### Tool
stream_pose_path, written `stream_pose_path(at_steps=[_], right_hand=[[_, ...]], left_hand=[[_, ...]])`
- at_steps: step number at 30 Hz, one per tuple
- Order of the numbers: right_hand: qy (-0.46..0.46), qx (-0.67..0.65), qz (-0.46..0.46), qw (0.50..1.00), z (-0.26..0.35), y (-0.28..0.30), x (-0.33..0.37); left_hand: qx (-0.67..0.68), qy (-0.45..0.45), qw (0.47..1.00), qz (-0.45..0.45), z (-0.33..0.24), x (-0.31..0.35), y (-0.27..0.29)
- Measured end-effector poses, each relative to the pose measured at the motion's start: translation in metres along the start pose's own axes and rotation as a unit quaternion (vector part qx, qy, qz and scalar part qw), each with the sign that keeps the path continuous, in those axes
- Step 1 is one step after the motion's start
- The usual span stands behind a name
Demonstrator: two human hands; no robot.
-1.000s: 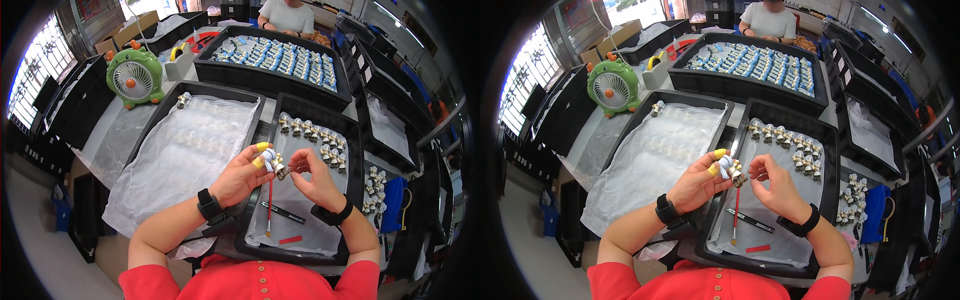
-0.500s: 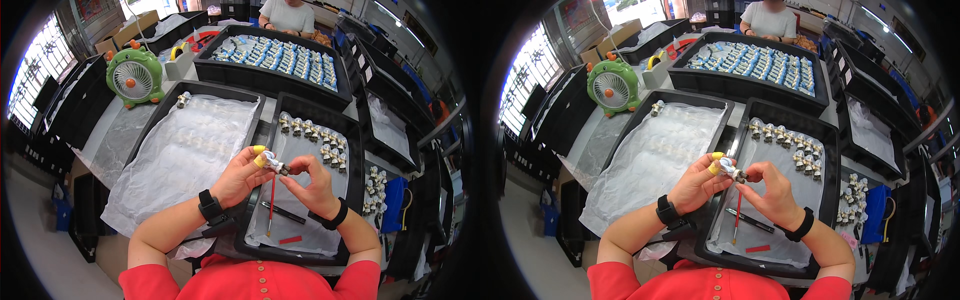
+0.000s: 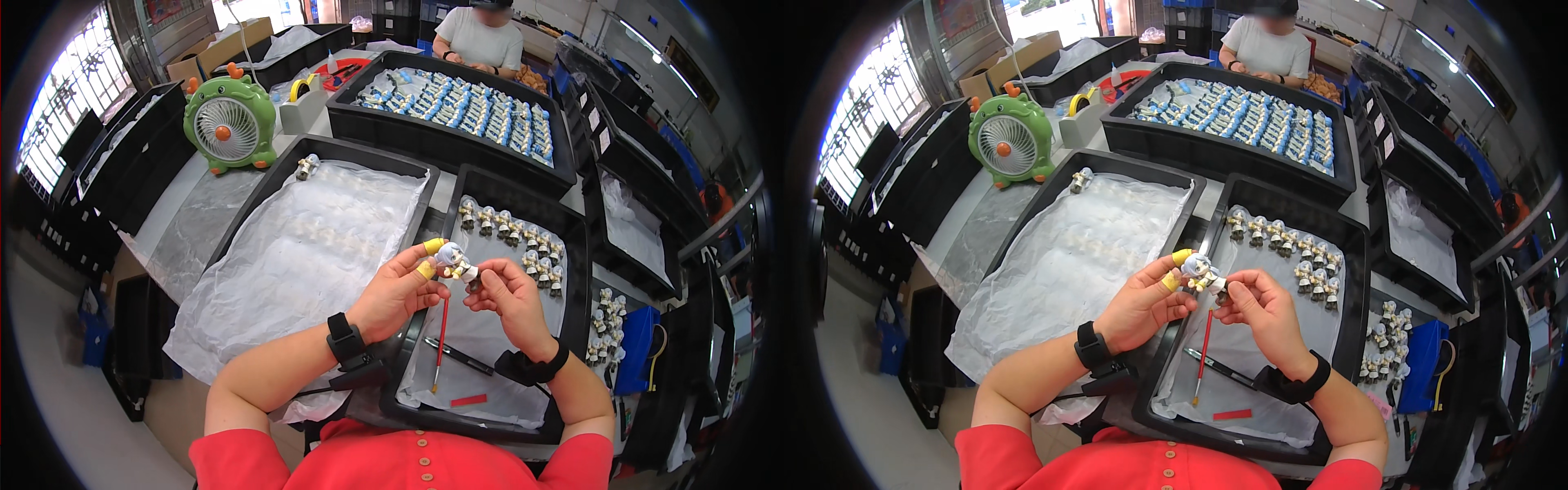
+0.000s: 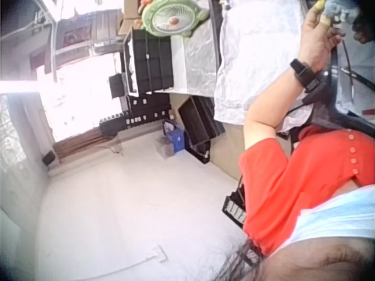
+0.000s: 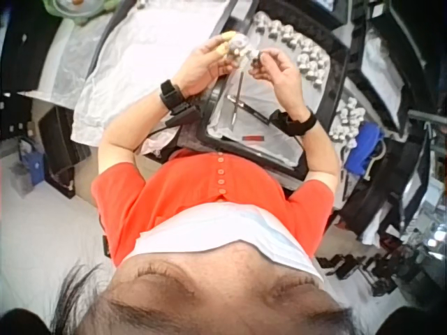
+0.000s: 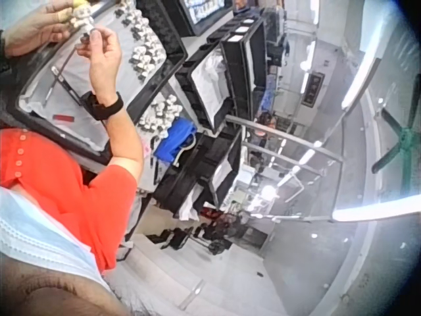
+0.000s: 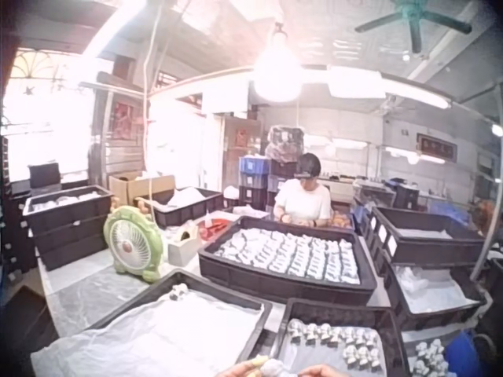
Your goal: The person paints small figurines with a red-handled brush, applying white paint to the details. They handle the figurines one by one, rotating them to access different angles, and place the finished items into a tray lined with white paper.
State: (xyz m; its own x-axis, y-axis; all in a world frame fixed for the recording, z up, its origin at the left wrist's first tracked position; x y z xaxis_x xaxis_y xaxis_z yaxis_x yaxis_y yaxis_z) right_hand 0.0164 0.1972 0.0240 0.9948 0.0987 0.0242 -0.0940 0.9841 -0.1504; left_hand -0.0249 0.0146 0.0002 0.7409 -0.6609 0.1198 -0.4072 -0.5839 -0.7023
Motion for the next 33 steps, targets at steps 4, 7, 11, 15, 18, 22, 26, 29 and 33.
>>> stream_pose_path(at_steps=[4,7,11,15,18,22,26,29,33], right_hand=[[-0.059,-0.055,0.026,0.996,-0.001,0.001,0.0],[-0.088,-0.086,0.042,0.992,-0.001,0.002,0.001],[-0.098,-0.124,0.066,0.985,-0.006,0.002,0.0],[-0.101,-0.103,0.061,0.988,-0.016,-0.003,-0.004],[-0.07,-0.045,0.055,0.995,-0.019,-0.006,-0.001],[0.009,0.007,0.061,0.998,-0.016,-0.012,0.004],[0.044,0.017,0.077,0.996,-0.018,-0.017,0.01],[0.066,0.034,0.075,0.994,-0.01,-0.019,0.013],[0.076,0.02,0.063,0.995,-0.001,-0.015,0.01]], left_hand=[[-0.005,0.008,1.0,-0.01,-0.001,-0.001,0.0],[-0.016,0.009,1.0,-0.017,-0.002,-0.001,-0.001],[-0.018,0.003,1.0,-0.013,-0.003,-0.003,-0.003],[-0.026,0.002,0.999,-0.032,-0.005,0.0,-0.003],[-0.088,0.002,0.994,-0.071,-0.003,0.002,-0.011],[-0.168,0.005,0.98,-0.111,-0.003,0.007,-0.018],[-0.177,0.016,0.976,-0.126,-0.007,0.008,-0.037],[-0.174,0.008,0.973,-0.155,-0.015,0.006,-0.05],[-0.176,-0.003,0.972,-0.154,-0.039,-0.006,-0.055]])
Point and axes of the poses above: each hand's wrist, its own x-axis away from the middle knuckle, its own y-axis out of the back of the hand, z = x × y, the point moved 3 cm from there along -x, towards the middle knuckle, and after that the axes turned 2 degrees about y, right-handed, at the moved point
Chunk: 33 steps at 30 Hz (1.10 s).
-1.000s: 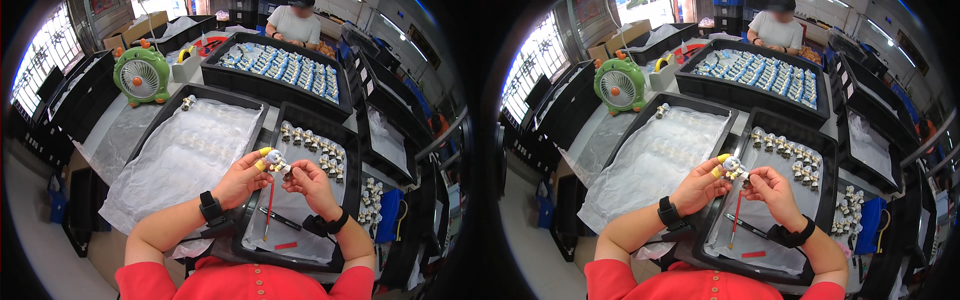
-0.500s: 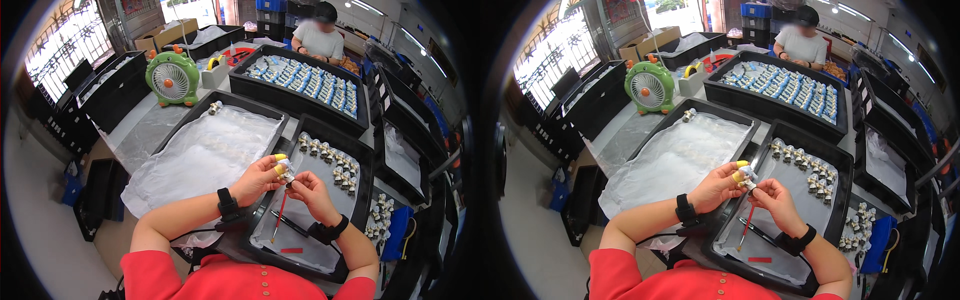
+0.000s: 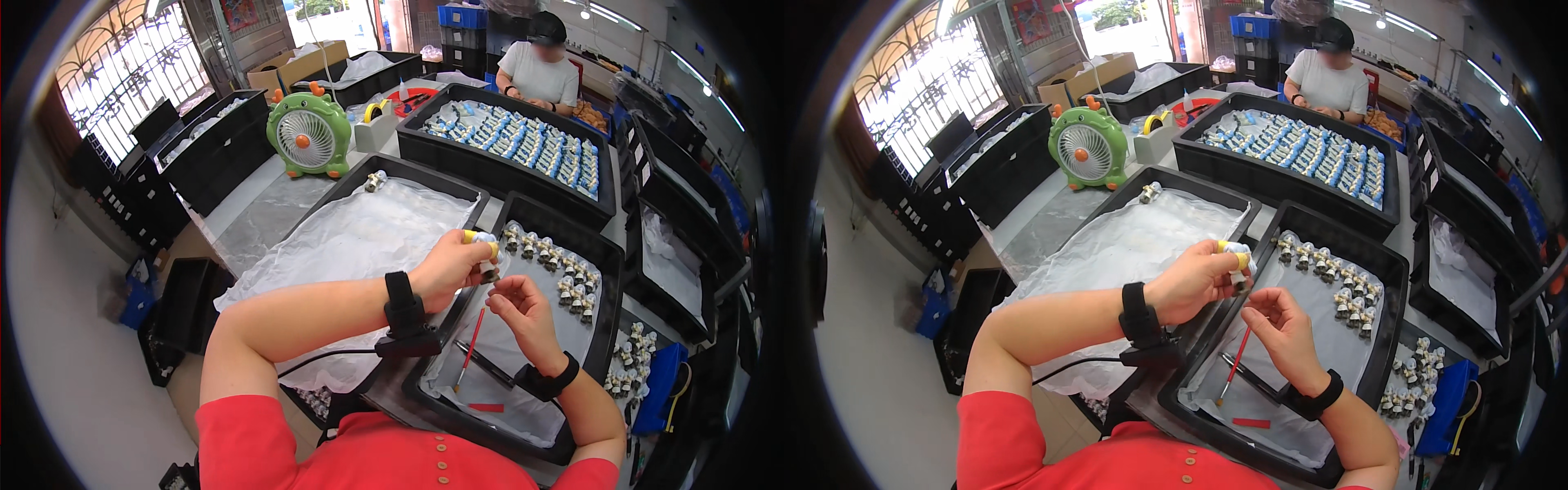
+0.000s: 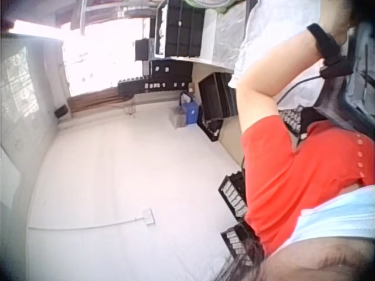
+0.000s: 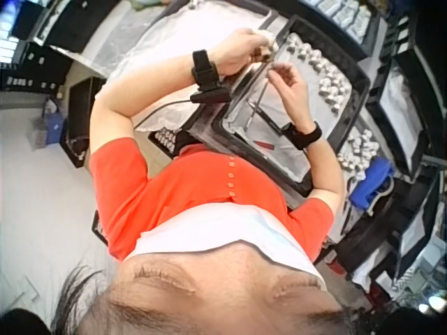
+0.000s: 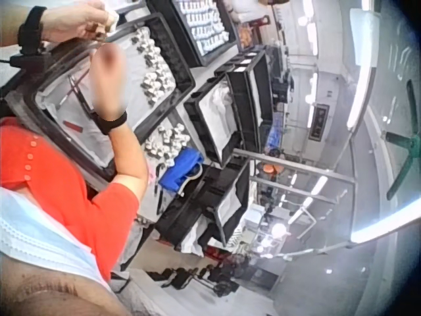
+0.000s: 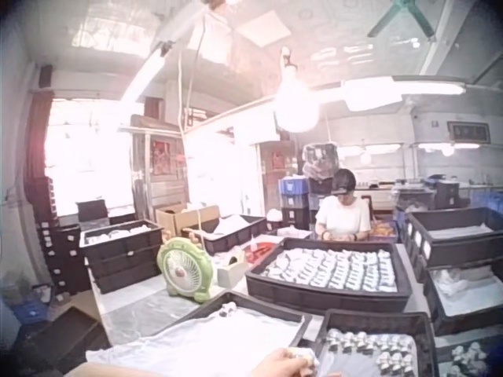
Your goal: The person paints small figurines with a red-handled brush, applying white paint to the details. They handle the figurines one by one, rotating them to access different angles, and place the finished items into a tray lined with white paper.
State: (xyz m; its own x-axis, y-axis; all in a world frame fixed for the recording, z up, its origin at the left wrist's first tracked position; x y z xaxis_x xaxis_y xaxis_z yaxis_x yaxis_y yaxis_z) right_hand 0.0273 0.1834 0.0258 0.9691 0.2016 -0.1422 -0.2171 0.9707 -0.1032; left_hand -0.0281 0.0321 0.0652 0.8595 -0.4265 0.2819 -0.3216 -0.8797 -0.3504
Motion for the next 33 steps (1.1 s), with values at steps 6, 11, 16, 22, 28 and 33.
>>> stream_pose_path(at_steps=[6,11,16,22,28,33], right_hand=[[0.009,0.011,-0.038,0.999,0.002,0.016,0.001],[0.016,0.028,-0.042,0.999,0.006,0.012,-0.007],[0.015,0.048,-0.057,0.997,0.003,0.023,-0.011],[0.003,0.072,-0.065,0.995,0.002,0.027,-0.011],[0.0,0.075,-0.065,0.995,0.005,0.029,-0.011],[0.005,0.09,-0.061,0.994,0.003,0.029,-0.012]], left_hand=[[-0.213,-0.14,0.966,0.048,-0.088,-0.038,0.027],[-0.469,-0.216,0.84,-0.168,-0.124,-0.087,0.151],[-0.632,-0.187,0.707,-0.258,-0.094,-0.138,0.208],[-0.731,-0.11,0.621,-0.261,-0.073,-0.166,0.212],[-0.736,-0.061,0.6,-0.309,-0.058,-0.171,0.22],[-0.757,-0.053,0.576,-0.304,-0.055,-0.178,0.229]])
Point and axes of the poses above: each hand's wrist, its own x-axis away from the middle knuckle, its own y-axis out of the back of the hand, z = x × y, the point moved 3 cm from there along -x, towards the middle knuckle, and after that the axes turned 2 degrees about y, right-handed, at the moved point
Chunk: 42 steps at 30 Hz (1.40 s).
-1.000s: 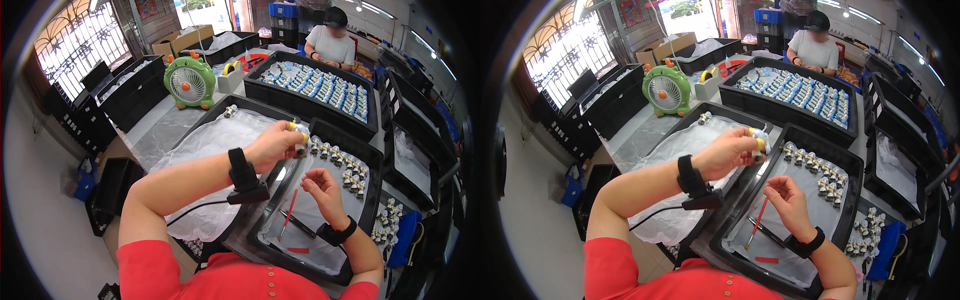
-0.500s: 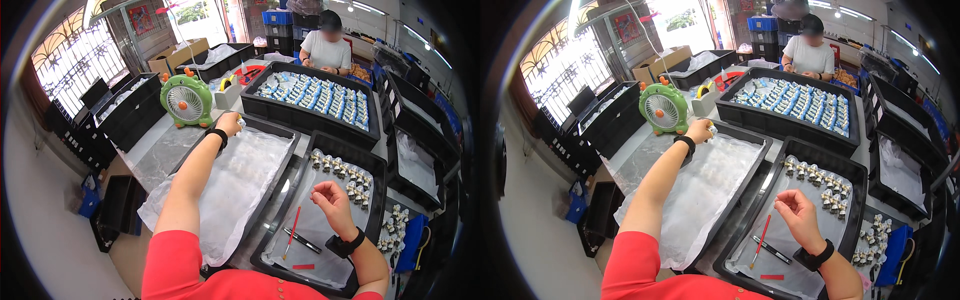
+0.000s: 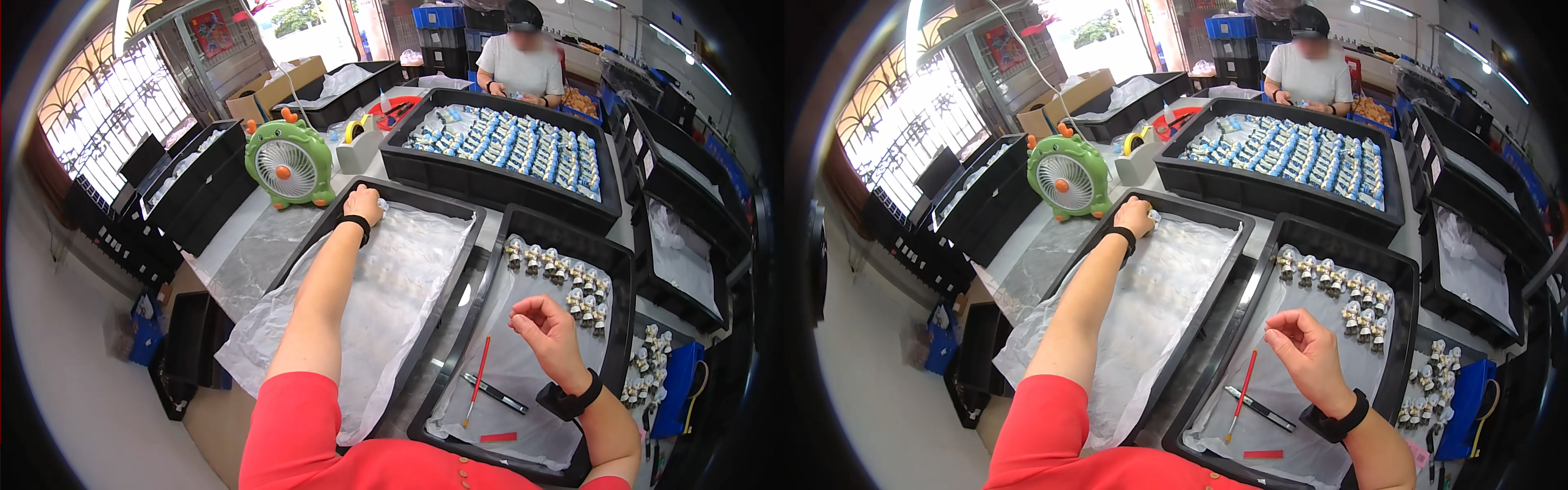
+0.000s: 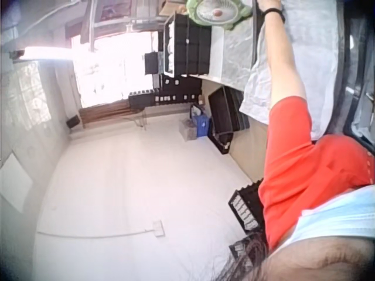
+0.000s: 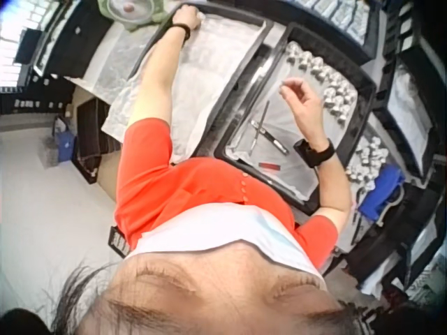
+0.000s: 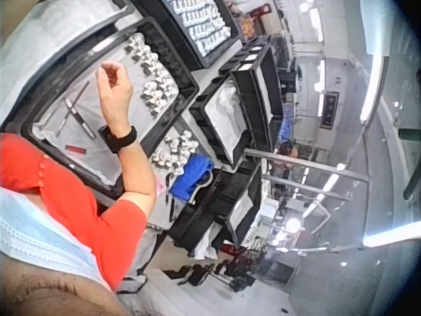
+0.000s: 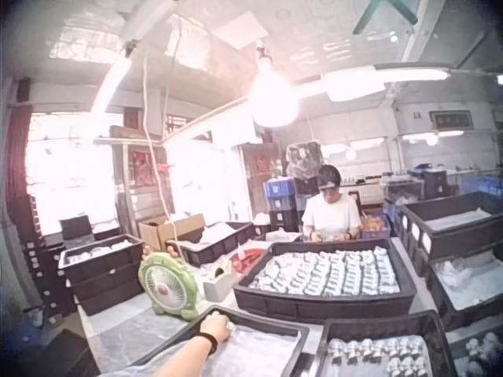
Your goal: The person paints small figurines with a red-handled brush, applying white paint to the details. They handle the figurines one by one, rotating them to access different angles, and place the finished items into a tray lined with white paper.
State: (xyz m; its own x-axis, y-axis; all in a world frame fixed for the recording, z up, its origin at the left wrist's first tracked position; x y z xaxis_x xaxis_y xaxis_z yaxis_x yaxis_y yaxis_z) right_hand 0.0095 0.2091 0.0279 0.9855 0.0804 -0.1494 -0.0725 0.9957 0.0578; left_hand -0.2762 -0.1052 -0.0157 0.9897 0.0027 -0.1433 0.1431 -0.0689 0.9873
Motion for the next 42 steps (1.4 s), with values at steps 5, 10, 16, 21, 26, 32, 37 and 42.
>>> stream_pose_path(at_steps=[5,10,16,21,26,32,37,42], right_hand=[[-0.001,0.007,-0.003,1.0,-0.002,0.001,0.0],[-0.006,0.016,0.0,1.0,-0.002,0.003,-0.002],[-0.012,0.033,0.013,0.999,-0.011,0.006,-0.005],[0.002,0.062,0.01,0.998,-0.014,0.007,-0.006],[0.005,0.087,0.017,0.996,-0.016,0.006,-0.008],[0.051,0.063,-0.011,0.997,0.002,0.011,-0.002],[0.392,0.147,0.007,0.908,0.105,-0.004,0.042],[0.485,-0.053,0.049,0.872,0.167,-0.023,0.087]], left_hand=[[0.049,0.02,0.998,-0.027,-0.003,0.005,-0.001],[0.056,0.003,0.998,-0.009,0.003,0.006,0.001],[0.078,0.005,0.996,-0.044,0.011,-0.004,-0.015],[0.094,0.016,0.993,-0.071,0.005,0.001,-0.012],[0.087,0.001,0.993,-0.076,0.029,0.005,0.009],[0.109,-0.068,0.991,-0.018,0.026,0.025,0.051],[0.074,-0.133,0.98,0.128,0.038,0.065,0.06],[0.088,-0.115,0.987,0.071,0.05,0.072,0.069]])
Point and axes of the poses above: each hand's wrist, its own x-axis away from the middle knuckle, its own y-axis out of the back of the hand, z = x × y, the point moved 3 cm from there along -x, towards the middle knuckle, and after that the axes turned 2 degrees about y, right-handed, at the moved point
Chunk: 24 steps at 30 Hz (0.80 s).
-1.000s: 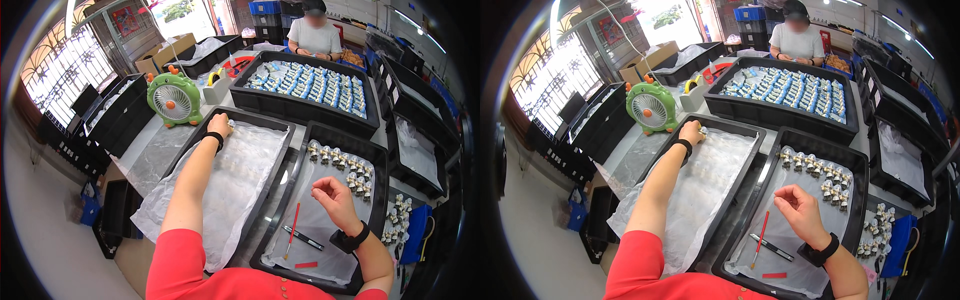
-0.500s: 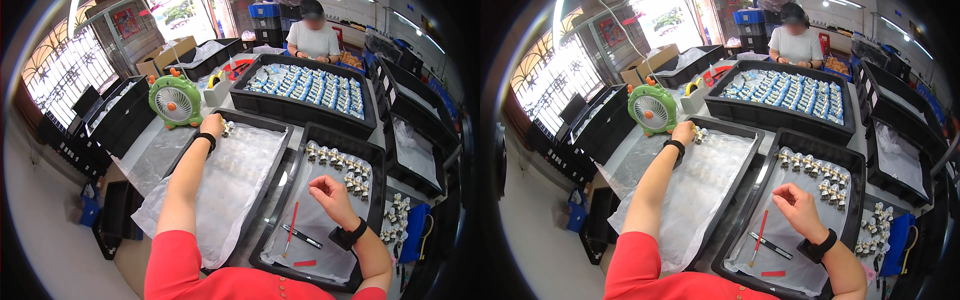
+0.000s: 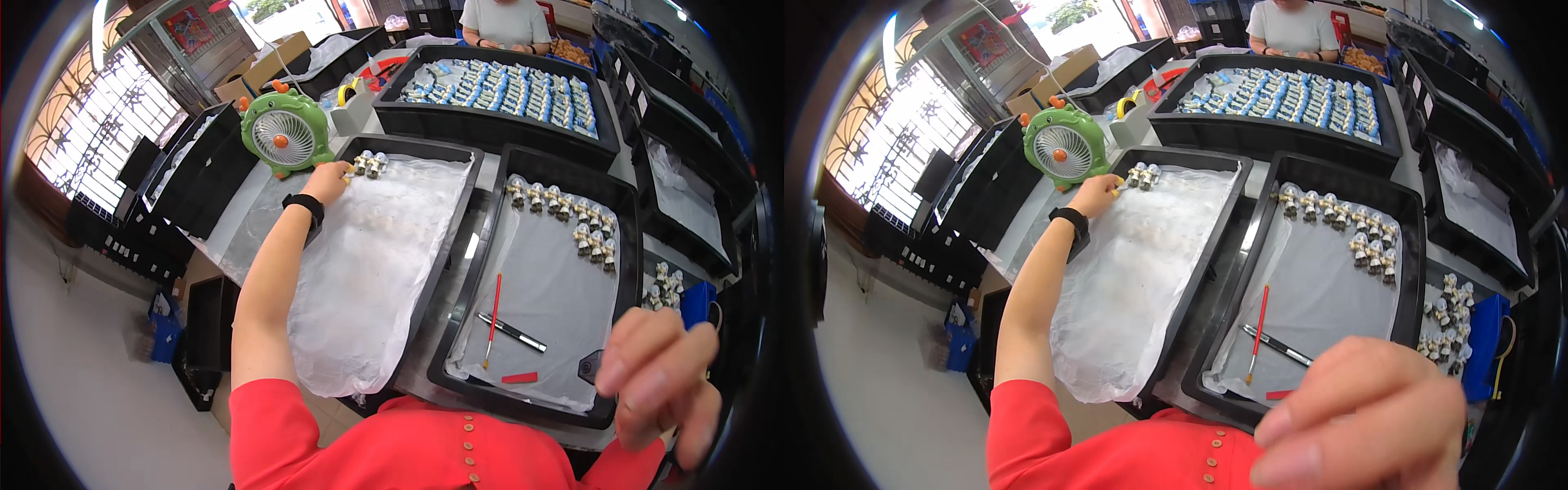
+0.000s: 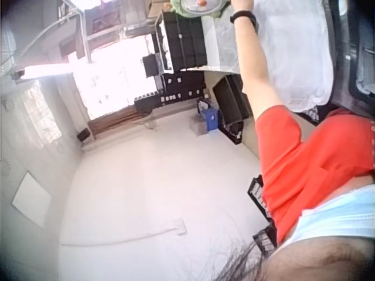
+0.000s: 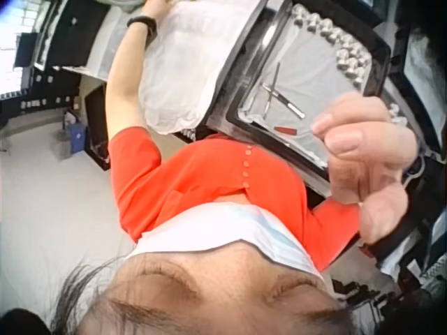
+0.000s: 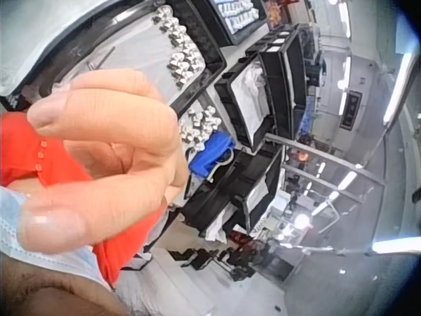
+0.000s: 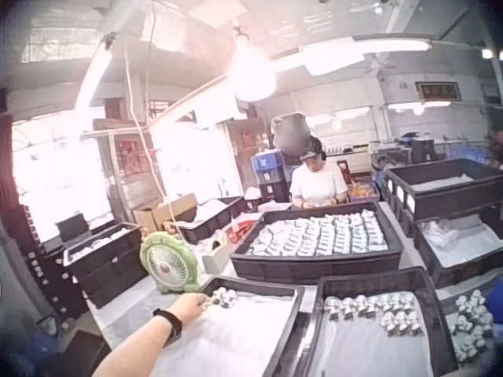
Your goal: The person paints small figurines with a red-handled brush, applying white paint to the details. They handle the figurines one by one, rotating them to access different angles, and place the finished items into a tray lined with white paper.
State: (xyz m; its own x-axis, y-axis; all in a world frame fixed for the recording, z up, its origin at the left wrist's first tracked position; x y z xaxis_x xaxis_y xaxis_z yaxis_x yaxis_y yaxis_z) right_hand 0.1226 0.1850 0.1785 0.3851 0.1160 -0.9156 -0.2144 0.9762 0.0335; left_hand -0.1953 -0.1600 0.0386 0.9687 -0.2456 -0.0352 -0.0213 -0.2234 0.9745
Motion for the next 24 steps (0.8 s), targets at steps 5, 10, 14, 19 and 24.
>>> stream_pose_path(at_steps=[5,10,14,19,24], right_hand=[[0.018,-0.085,0.038,0.996,0.04,-0.003,-0.009],[0.035,-0.155,0.048,0.986,0.053,-0.006,-0.01],[0.035,-0.189,0.063,0.979,0.056,-0.013,-0.012],[0.043,-0.253,0.083,0.963,0.059,-0.019,-0.017],[0.036,-0.282,0.106,0.953,0.057,-0.032,-0.024]], left_hand=[[0.033,-0.027,0.987,-0.154,0.011,-0.011,-0.018],[0.133,0.027,0.968,-0.211,-0.003,-0.006,-0.026],[0.16,0.019,0.968,-0.193,-0.027,-0.004,-0.033],[0.215,0.024,0.948,-0.231,-0.061,-0.008,-0.032],[0.306,0.081,0.907,-0.276,-0.077,-0.019,-0.024]])
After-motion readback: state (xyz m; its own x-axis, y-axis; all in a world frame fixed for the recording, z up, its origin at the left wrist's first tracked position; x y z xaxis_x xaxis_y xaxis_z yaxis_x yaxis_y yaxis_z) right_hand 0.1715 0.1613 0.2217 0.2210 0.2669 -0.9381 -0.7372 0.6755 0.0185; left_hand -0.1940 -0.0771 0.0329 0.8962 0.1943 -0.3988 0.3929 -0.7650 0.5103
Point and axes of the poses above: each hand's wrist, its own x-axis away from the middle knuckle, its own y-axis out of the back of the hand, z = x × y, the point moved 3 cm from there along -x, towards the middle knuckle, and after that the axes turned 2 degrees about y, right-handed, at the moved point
